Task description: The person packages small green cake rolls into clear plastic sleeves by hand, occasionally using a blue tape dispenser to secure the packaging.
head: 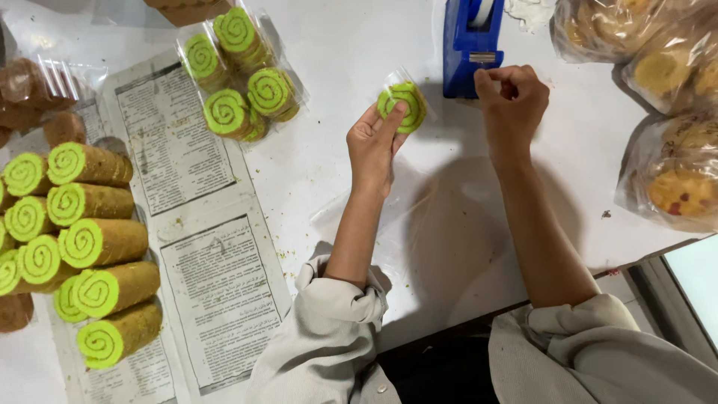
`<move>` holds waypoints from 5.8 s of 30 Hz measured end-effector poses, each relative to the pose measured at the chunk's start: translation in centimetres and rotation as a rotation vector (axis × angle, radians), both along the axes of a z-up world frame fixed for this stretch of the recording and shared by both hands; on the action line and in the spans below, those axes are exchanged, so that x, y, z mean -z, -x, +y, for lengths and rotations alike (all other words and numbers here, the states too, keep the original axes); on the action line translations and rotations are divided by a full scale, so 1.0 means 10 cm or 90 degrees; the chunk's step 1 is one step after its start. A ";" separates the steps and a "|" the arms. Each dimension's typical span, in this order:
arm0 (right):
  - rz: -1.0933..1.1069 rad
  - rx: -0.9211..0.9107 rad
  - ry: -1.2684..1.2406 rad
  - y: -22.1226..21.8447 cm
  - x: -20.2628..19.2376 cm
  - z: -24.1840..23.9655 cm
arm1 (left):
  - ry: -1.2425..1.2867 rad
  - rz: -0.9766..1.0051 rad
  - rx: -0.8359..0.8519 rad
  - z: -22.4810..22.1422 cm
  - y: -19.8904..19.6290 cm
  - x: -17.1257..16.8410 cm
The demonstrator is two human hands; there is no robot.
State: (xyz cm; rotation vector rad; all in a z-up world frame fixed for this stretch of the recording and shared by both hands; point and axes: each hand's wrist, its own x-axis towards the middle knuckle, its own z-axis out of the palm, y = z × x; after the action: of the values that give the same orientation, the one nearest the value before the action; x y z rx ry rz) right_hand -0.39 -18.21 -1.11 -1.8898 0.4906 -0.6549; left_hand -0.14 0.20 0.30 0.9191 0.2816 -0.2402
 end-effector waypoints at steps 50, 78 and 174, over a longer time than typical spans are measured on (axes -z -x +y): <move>-0.076 -0.611 -0.023 -0.02 -0.52 1.49 | 0.017 -0.135 -0.161 1.15 0.32 0.26; -0.089 -0.667 0.093 -0.03 -0.67 1.36 | -0.145 -0.180 -0.203 1.14 0.34 0.19; 0.205 -0.566 -0.312 0.00 -0.44 1.48 | -0.267 -0.226 -0.338 0.92 0.39 0.10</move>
State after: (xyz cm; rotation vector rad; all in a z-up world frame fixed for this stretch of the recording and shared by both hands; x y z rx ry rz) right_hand -0.39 -3.41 3.27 -1.5200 -0.0323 0.3376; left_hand -3.99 9.36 -0.73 1.2414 0.2401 0.4862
